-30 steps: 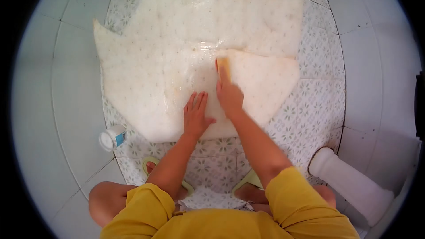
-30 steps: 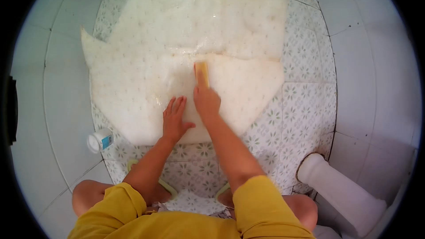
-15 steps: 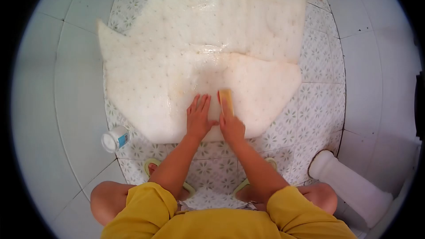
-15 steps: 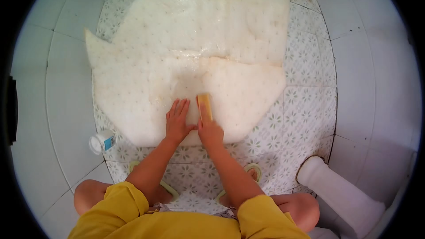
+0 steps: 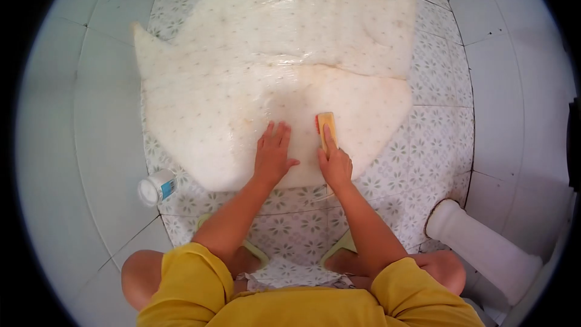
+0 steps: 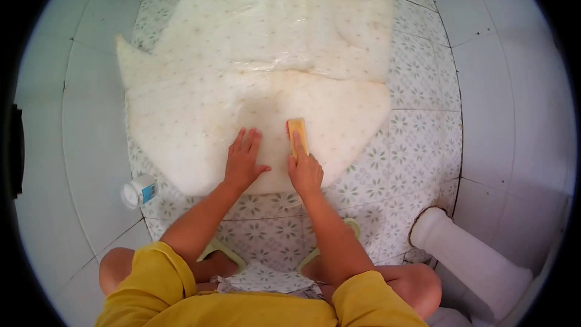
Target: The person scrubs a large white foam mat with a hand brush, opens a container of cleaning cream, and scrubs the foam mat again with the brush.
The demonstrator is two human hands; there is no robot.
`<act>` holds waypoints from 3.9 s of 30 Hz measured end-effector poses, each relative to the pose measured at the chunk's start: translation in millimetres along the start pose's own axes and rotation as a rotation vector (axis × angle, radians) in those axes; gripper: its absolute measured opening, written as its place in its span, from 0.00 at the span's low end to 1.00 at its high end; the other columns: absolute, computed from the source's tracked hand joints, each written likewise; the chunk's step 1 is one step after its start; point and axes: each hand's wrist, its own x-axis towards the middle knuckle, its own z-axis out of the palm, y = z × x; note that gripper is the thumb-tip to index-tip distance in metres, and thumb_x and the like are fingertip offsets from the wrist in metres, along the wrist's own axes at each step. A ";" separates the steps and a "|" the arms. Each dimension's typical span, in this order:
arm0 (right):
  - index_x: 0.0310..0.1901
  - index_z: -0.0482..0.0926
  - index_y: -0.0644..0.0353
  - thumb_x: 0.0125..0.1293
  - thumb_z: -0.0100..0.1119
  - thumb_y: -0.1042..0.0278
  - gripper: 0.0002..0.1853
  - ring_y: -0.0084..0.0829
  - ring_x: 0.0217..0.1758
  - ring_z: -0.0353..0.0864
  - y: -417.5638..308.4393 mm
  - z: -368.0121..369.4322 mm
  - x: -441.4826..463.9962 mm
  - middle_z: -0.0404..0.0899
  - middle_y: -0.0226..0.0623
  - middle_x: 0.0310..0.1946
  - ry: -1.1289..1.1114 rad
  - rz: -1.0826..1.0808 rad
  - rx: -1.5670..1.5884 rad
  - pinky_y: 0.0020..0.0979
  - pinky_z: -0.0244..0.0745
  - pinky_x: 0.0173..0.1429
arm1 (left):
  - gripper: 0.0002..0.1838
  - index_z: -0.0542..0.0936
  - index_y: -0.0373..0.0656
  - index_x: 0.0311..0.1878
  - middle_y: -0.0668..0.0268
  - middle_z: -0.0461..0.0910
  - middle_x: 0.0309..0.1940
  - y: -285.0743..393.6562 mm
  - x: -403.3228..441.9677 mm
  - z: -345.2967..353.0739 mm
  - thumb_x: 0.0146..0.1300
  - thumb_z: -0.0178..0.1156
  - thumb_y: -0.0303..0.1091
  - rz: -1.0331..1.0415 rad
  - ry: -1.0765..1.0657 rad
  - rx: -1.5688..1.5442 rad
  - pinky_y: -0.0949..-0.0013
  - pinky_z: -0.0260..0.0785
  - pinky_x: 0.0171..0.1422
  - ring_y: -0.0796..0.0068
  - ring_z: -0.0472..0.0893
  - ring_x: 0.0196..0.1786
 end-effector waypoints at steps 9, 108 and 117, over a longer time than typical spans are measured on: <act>0.72 0.54 0.25 0.69 0.51 0.51 0.32 0.50 0.34 0.80 38.2 -47.1 38.0 0.78 0.47 0.33 -0.272 -0.248 -0.214 0.45 0.75 0.41 | 0.33 0.70 0.41 0.63 0.57 0.69 0.61 -11.9 -19.9 -6.4 0.52 0.67 0.32 0.294 -0.134 0.115 0.56 0.60 0.67 0.57 0.66 0.65; 0.71 0.57 0.23 0.65 0.55 0.60 0.34 0.47 0.29 0.79 -8.5 -59.6 113.5 0.76 0.45 0.28 -0.660 -0.853 -0.498 0.44 0.76 0.35 | 0.37 0.68 0.49 0.66 0.59 0.64 0.66 64.4 -53.2 34.1 0.51 0.68 0.35 -0.572 0.211 -0.068 0.44 0.52 0.73 0.54 0.60 0.70; 0.68 0.64 0.30 0.64 0.53 0.59 0.29 0.42 0.34 0.83 -78.8 28.2 82.5 0.80 0.45 0.36 -0.640 -1.033 -0.375 0.44 0.77 0.37 | 0.24 0.78 0.46 0.57 0.62 0.66 0.65 54.0 -67.3 43.7 0.53 0.62 0.26 -0.384 0.169 -0.006 0.41 0.52 0.73 0.52 0.59 0.72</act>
